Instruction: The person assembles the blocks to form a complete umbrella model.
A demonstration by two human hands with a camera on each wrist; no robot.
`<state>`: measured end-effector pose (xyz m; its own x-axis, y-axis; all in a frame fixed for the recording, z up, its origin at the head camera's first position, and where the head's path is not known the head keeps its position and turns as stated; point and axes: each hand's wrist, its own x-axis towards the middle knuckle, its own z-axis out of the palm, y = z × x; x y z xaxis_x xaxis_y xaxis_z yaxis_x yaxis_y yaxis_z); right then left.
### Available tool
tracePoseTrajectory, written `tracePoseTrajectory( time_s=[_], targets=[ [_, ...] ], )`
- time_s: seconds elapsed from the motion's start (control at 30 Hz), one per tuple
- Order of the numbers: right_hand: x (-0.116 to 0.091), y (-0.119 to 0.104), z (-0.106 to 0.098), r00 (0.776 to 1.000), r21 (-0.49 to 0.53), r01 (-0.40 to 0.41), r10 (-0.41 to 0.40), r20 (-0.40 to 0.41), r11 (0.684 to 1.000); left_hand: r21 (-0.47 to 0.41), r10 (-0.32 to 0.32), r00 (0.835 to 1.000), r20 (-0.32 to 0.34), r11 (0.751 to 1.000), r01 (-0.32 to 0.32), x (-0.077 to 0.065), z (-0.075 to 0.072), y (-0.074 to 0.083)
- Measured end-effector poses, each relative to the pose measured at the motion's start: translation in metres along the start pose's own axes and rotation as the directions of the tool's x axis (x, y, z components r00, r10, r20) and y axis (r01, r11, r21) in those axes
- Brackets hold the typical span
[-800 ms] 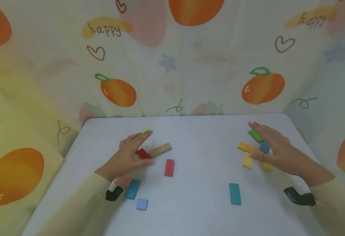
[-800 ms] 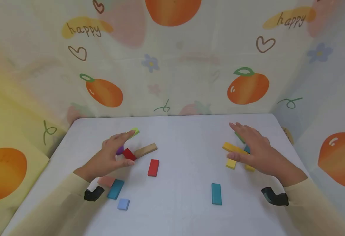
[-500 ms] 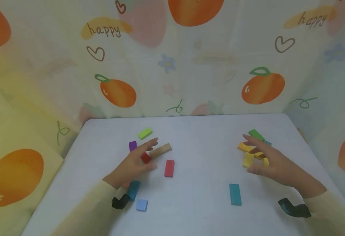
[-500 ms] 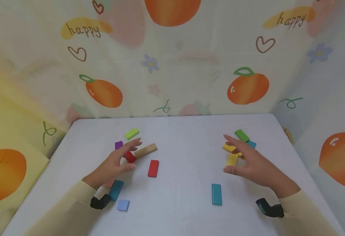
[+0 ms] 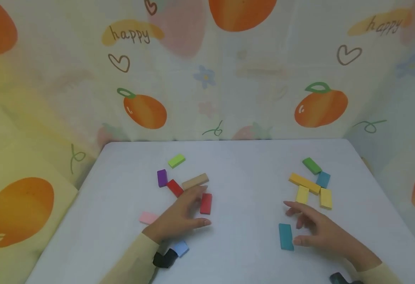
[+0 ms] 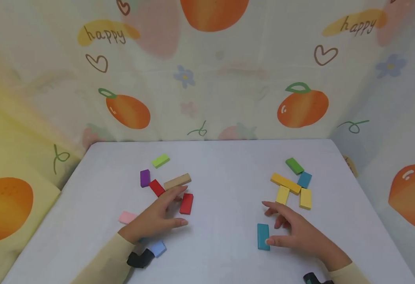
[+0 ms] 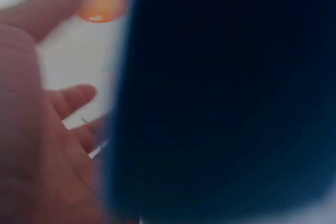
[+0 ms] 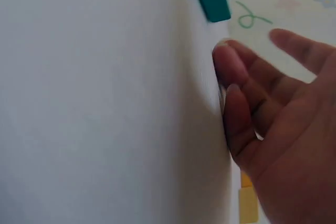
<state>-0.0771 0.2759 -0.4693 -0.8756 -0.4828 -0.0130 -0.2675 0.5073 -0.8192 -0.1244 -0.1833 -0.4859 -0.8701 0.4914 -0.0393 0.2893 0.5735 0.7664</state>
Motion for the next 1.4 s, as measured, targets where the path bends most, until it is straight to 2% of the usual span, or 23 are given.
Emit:
tracePoseTrajectory(
  time_s=[0.17, 0.27, 0.47, 0.6, 0.77, 0.93, 1.17, 1.3, 1.4],
  targets=[
    [-0.012, 0.006, 0.012, 1.000, -0.006, 0.005, -0.005, -0.003, 1.000, 0.098, 0.054, 0.996, -0.068, 0.994, -0.047, 0.004, 0.006, -0.002],
    [-0.014, 0.007, 0.017, 1.000, -0.037, -0.023, 0.024, 0.012, 0.999, 0.092, 0.070, 0.993, -0.092, 0.994, -0.062, 0.005, 0.007, 0.000],
    [-0.014, 0.007, 0.022, 0.998, -0.128, 0.040, -0.044, -0.034, 0.991, 0.088, 0.046, 0.992, -0.114, 0.995, -0.036, 0.004, 0.008, 0.003],
    [-0.013, 0.008, 0.025, 0.997, -0.130, 0.054, -0.062, -0.055, 0.990, 0.099, 0.060, 0.990, -0.124, 0.994, -0.048, 0.004, 0.008, 0.003],
    [-0.010, 0.005, 0.025, 0.997, -0.144, 0.053, -0.059, -0.043, 0.988, 0.101, 0.085, 0.987, -0.139, 0.992, -0.071, 0.004, 0.007, 0.006],
    [-0.006, 0.000, 0.024, 0.999, -0.202, 0.035, -0.039, -0.015, 0.979, 0.107, 0.105, 0.984, -0.146, 0.990, -0.090, 0.005, 0.005, 0.017],
    [0.011, -0.006, 0.024, 0.998, -0.219, 0.061, -0.053, 0.043, 0.974, 0.078, 0.080, 0.990, -0.120, 0.994, -0.071, 0.010, 0.002, 0.051],
    [0.022, -0.008, 0.027, 0.996, -0.216, 0.076, -0.065, 0.058, 0.973, 0.065, 0.112, 0.988, -0.101, 0.992, -0.106, 0.016, 0.014, 0.059],
    [0.030, -0.009, 0.029, 0.996, -0.219, 0.067, -0.055, 0.064, 0.973, 0.055, 0.102, 0.993, -0.063, 0.994, -0.098, 0.016, 0.030, 0.059]
  ],
)
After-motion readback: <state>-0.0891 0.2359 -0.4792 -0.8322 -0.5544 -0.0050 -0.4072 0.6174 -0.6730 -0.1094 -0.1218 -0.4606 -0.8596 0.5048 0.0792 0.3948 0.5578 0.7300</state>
